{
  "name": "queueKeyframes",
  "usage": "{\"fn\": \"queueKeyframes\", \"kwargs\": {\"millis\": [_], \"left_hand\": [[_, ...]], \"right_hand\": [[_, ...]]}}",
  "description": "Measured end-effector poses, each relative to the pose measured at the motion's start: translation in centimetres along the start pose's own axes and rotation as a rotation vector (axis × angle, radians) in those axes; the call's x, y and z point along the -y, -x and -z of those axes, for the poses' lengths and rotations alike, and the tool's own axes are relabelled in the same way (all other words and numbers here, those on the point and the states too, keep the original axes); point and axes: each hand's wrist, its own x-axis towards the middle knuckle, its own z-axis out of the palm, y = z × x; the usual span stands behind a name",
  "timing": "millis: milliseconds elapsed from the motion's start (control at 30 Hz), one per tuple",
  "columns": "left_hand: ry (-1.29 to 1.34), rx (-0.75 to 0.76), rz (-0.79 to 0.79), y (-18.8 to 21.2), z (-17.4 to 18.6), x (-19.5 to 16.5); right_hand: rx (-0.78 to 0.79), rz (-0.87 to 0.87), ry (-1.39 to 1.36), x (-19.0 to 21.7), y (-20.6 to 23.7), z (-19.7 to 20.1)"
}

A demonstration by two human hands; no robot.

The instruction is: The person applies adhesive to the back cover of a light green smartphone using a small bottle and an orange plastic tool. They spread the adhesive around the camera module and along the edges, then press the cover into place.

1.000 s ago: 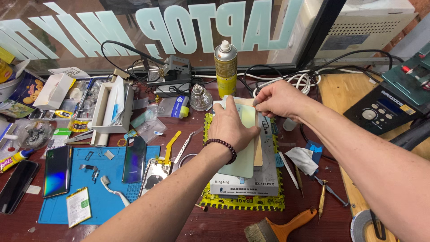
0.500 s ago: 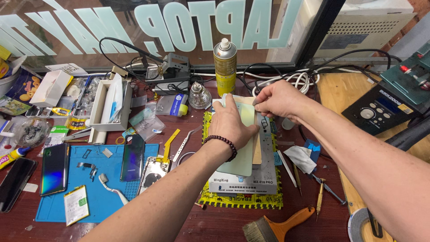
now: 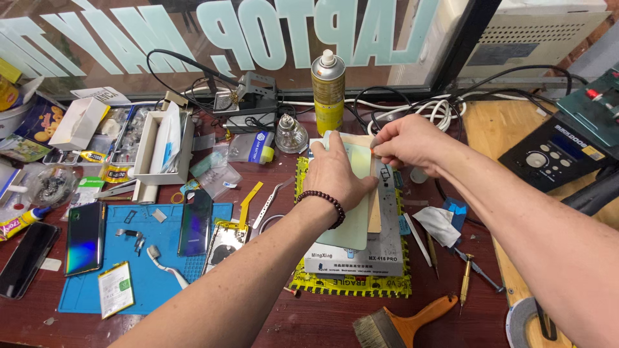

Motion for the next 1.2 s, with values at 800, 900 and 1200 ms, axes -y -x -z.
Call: {"fn": "queueKeyframes", "kwargs": {"millis": [800, 900, 1200], "left_hand": [[-0.022, 0.007, -0.022, -0.1, -0.2, 0.0], [-0.038, 0.021, -0.003, 0.0, -0.1, -0.1], [-0.027, 0.036, -0.006, 0.0, 0.0, -0.1]], "right_hand": [[-0.033, 0.162, 0.164, -0.6, 0.6, -0.4], [-0.041, 0.136, 0.055, -1.1, 0.9, -0.5], [-0.053, 0.045, 0.045, -0.9, 0.6, -0.6]]}}
